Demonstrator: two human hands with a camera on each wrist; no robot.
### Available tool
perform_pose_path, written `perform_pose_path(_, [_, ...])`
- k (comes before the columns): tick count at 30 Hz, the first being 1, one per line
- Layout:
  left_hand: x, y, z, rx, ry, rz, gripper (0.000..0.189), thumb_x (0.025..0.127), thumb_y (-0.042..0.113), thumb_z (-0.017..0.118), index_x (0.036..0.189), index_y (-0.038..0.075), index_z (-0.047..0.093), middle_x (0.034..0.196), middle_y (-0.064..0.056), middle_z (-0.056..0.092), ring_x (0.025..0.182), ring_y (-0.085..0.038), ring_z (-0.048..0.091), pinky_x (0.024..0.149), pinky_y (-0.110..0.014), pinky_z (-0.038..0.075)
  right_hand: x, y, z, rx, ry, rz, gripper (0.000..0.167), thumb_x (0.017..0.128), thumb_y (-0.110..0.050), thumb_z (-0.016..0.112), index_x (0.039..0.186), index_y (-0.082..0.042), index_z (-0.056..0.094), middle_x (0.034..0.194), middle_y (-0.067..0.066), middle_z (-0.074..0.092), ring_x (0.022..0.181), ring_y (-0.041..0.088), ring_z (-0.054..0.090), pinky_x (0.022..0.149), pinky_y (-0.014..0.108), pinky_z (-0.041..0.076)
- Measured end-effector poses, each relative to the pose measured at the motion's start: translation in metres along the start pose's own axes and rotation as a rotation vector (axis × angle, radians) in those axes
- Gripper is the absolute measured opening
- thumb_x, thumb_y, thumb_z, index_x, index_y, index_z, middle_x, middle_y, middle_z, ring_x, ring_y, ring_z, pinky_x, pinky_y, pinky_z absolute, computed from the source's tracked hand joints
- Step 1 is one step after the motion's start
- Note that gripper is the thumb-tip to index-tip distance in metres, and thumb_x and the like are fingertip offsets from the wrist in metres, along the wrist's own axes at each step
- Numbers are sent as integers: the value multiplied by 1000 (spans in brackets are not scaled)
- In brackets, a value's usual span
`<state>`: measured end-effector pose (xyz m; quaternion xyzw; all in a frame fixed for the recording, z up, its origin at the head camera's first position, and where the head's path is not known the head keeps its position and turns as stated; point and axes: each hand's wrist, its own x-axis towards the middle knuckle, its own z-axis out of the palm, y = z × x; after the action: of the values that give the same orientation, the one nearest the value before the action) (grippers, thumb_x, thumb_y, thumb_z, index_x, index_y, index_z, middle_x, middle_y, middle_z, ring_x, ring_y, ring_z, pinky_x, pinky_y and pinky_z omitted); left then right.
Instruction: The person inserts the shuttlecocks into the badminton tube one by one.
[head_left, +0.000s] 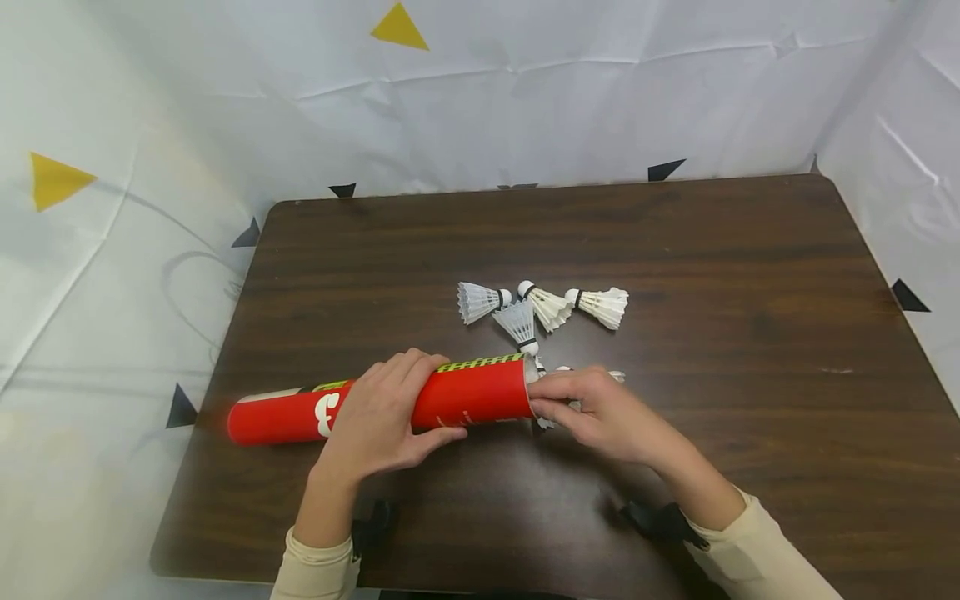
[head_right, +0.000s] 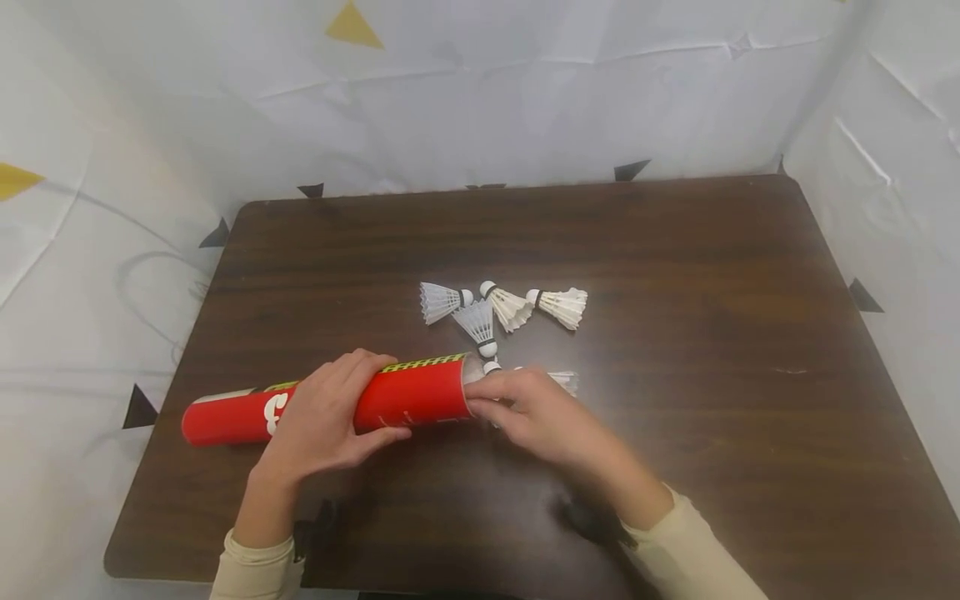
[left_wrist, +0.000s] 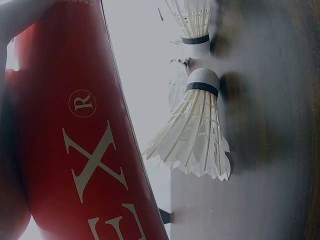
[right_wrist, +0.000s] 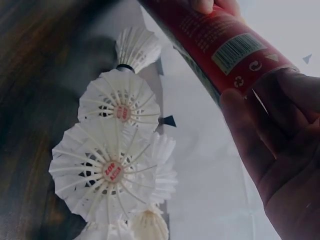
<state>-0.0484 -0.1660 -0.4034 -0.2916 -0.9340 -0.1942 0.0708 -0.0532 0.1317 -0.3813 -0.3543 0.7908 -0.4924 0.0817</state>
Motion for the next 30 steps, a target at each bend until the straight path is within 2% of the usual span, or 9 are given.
perform_pose_path(5, [1,1,1,2,-4,7,77,71,67,72,127,17,53,113,3,60,93,-15,57,81,-39,52,8,2,0,32,-64,32,18,89,5,64,87,-11,72,74,-8,64,64,9,56,60,27,51])
perform_pose_path(8, [1,1,1,6,-2,6,77,71,67,72,127,17,53,112,3,59,92,-15,57,81,-39,52,13,3,0,82,-84,75,19,89,5,62,82,-11,70,67,-9,61,56,8,54,53,27,49])
perform_pose_path(14, [1,1,0,15,0,3,77,70,66,74,127,17,53,112,2,60,92,-16,58,81,-39,52,22,6,3,174,-103,141,17,88,4,62,87,-6,75,68,-3,65,51,17,57,51,27,51])
perform_pose_path(19, [1,0,1,19,-4,4,77,70,65,74,126,17,53,112,2,60,91,-16,58,81,-39,52,25,9,5,179,-85,161,10,88,-2,67,91,-4,77,69,-2,67,49,11,54,48,27,49])
perform_pose_path(30, [2,0,1,10,-6,9,78,71,66,73,127,16,53,112,2,60,92,-16,57,81,-38,52,31,10,11,174,-43,128,9,85,-1,71,88,-5,79,73,-3,70,49,7,50,47,26,44])
